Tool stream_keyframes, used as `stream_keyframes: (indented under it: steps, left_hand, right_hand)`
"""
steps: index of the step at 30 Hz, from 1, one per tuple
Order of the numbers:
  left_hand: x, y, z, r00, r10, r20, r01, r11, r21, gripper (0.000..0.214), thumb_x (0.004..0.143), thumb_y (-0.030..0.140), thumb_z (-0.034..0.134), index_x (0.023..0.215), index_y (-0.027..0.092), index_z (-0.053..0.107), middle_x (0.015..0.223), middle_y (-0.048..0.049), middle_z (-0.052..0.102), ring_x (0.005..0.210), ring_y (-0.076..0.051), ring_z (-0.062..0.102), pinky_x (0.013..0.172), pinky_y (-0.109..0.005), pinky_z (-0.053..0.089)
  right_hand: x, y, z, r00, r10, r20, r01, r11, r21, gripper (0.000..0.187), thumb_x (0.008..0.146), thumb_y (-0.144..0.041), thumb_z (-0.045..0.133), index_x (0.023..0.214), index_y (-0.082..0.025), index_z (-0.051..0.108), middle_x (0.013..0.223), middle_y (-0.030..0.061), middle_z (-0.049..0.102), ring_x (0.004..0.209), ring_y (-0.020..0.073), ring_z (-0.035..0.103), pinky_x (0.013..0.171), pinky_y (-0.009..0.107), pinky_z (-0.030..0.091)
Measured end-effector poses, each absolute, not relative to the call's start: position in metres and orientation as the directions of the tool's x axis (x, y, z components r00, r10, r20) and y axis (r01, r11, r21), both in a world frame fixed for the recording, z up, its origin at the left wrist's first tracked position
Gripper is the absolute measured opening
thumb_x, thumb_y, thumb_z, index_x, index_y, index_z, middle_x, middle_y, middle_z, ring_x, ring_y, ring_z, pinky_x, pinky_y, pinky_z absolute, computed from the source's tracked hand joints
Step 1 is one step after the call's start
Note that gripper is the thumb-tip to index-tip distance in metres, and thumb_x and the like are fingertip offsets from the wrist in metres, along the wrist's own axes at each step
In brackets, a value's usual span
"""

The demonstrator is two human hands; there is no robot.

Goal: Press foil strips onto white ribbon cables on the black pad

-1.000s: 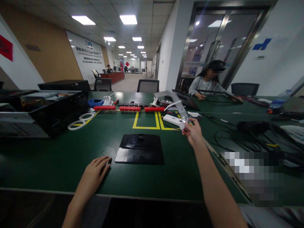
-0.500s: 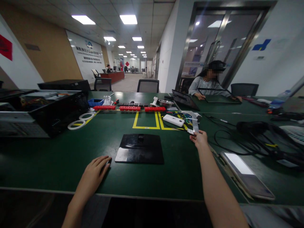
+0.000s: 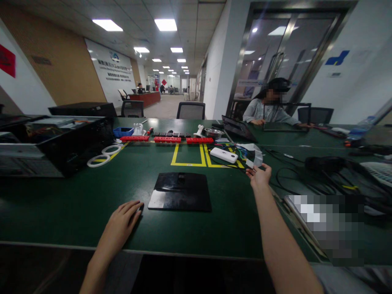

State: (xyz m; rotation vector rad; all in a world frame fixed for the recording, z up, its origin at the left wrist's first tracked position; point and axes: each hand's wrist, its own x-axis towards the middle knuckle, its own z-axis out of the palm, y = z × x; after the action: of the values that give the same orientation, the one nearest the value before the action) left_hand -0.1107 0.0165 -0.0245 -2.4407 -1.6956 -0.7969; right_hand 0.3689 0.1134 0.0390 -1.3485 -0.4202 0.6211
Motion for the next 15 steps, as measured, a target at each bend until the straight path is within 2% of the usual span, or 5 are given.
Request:
stream_keyframes:
  steps: [4, 7, 11, 15]
  left_hand:
    - [-0.111, 0.017, -0.026, 0.258, 0.855, 0.451, 0.890, -0.392, 0.234, 0.032, 0.091, 0.032, 0.041, 0.113, 0.021, 0.062, 0.115, -0.0075, 0.064, 0.109, -0.026, 0.054, 0.093, -0.042, 0.043]
    - [-0.112, 0.017, -0.026, 0.259, 0.854, 0.451, 0.888, -0.394, 0.237, 0.032, 0.090, 0.033, 0.042, 0.113, 0.021, 0.062, 0.116, -0.0074, 0.063, 0.110, -0.026, 0.054, 0.093, -0.043, 0.043]
    - [-0.112, 0.017, -0.026, 0.259, 0.856, 0.447, 0.888, -0.393, 0.240, 0.033, 0.090, 0.033, 0.041, 0.113, 0.021, 0.061, 0.116, -0.0073, 0.063, 0.110, -0.025, 0.053, 0.093, -0.043, 0.043]
    - [-0.112, 0.016, -0.025, 0.260, 0.860, 0.439, 0.888, -0.392, 0.242, 0.033, 0.091, 0.033, 0.042, 0.114, 0.020, 0.061, 0.117, -0.0077, 0.063, 0.110, -0.025, 0.053, 0.093, -0.043, 0.043]
  right_hand:
    - [0.354, 0.111, 0.052, 0.780, 0.624, 0.050, -0.134, 0.244, -0.960, 0.031, 0.077, -0.011, 0.047, 0.096, -0.029, 0.030, 0.080, -0.0066, 0.052, 0.049, 0.0048, 0.053, 0.044, 0.015, 0.044]
    - [0.337, 0.107, 0.062, 0.716, 0.670, 0.196, -0.086, 0.363, -0.928, 0.035, 0.073, -0.016, 0.054, 0.098, -0.028, 0.033, 0.076, -0.0063, 0.053, 0.049, 0.0074, 0.054, 0.040, 0.016, 0.042]
    - [0.309, 0.093, 0.075, 0.475, 0.786, 0.396, -0.054, 0.475, -0.879, 0.045, 0.067, -0.024, 0.064, 0.101, -0.028, 0.034, 0.070, -0.0069, 0.053, 0.047, 0.0108, 0.054, 0.037, 0.018, 0.040]
    - [0.283, 0.072, 0.087, 0.238, 0.854, 0.463, -0.074, 0.491, -0.868, 0.044, 0.072, -0.026, 0.065, 0.103, -0.030, 0.033, 0.073, -0.0062, 0.053, 0.049, 0.0109, 0.054, 0.039, 0.020, 0.041]
